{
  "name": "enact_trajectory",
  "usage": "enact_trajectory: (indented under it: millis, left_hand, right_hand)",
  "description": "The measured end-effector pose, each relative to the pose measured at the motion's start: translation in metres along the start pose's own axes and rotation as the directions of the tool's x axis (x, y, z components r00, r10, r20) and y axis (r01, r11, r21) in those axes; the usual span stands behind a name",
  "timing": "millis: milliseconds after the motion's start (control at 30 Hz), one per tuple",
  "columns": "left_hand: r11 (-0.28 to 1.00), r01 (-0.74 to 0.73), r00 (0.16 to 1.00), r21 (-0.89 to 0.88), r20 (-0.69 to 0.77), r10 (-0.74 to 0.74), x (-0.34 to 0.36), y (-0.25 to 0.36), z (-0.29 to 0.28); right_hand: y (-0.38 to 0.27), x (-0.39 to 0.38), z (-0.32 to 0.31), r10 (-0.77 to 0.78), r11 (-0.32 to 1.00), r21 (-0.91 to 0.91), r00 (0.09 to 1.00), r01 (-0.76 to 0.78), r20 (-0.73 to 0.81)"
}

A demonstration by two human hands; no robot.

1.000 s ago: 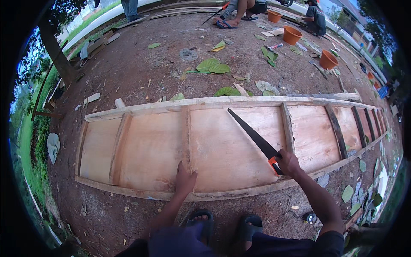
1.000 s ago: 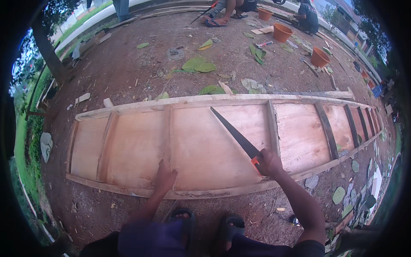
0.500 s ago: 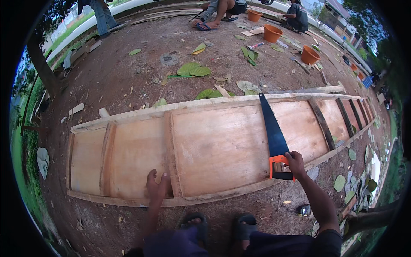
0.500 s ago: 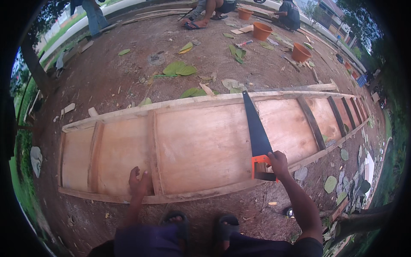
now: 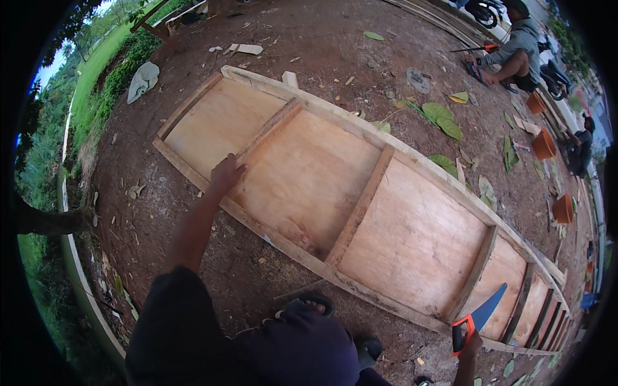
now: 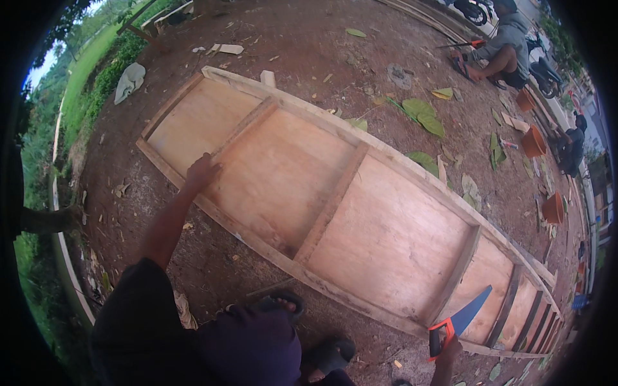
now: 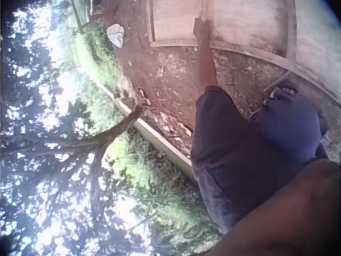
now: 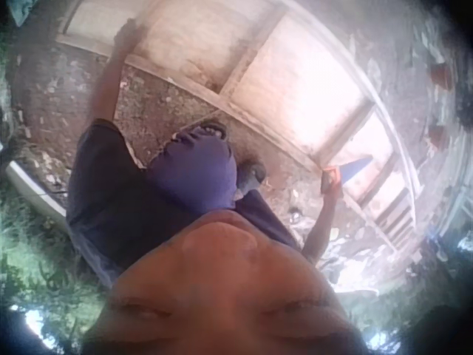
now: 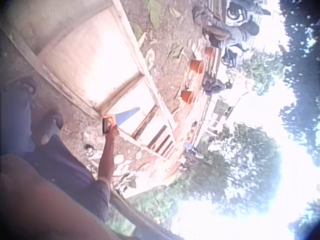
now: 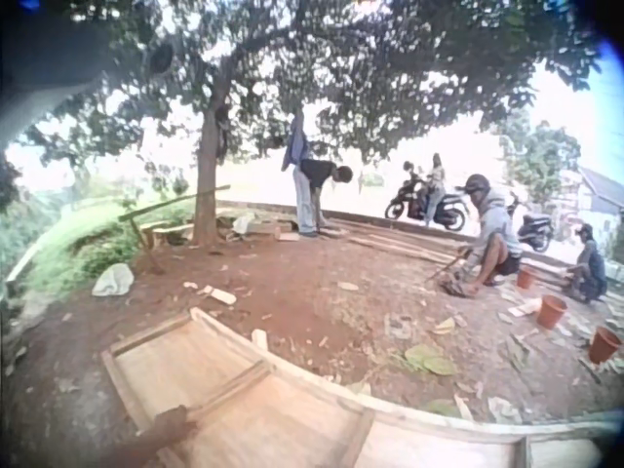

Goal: The person measures a wooden frame with a tape measure, then uses a hand saw to cut a wooden plank placed across the frame. The person adjusts the plank and continues sawing until the cut is complete, then sets the saw aside.

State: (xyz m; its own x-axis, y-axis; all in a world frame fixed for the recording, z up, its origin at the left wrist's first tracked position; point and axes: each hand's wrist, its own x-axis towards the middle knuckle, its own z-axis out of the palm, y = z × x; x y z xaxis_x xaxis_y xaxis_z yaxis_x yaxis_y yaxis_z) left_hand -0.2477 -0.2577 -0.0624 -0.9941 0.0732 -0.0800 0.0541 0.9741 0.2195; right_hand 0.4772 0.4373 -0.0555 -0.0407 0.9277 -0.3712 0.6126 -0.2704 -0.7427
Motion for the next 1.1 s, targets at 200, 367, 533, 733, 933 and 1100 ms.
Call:
enact_trajectory:
  millis: [200,367,533,733,933,1100]
  left_hand:
    - [1.000,0.011,0.997,-0.013,-0.078,-0.012,-0.012,0.013,0.018]
    - [1.000,0.014,0.998,0.015,-0.064,-0.013,-0.002,0.024,0.017]
    - [0.999,-0.026,0.997,0.046,-0.077,0.030,0.006,0.037,0.027]
    - [1.000,-0.005,0.999,0.028,-0.054,0.007,0.022,-0.016,0.035]
    - [0.951,-0.250,0.929,0.181,-0.233,0.288,-0.043,0.062,0.044]
    - [0.920,-0.381,0.894,0.088,-0.218,0.391,-0.099,0.076,0.069]
  right_hand:
    - [-0.015,0.005,-0.005,-0.052,0.997,-0.050,0.998,0.051,-0.018]
    - [-0.035,-0.020,0.007,0.002,0.999,-0.046,1.000,-0.003,-0.012]
    - [-0.028,-0.019,-0.006,0.054,0.998,-0.011,0.996,-0.055,-0.066]
    - [-0.077,-0.071,0.031,0.018,0.999,-0.033,0.997,-0.020,-0.074]
    - [-0.019,-0.139,0.041,0.108,0.968,0.235,0.992,-0.089,-0.070]
    - [0.032,-0.207,0.070,0.194,0.918,0.372,0.974,-0.137,-0.119]
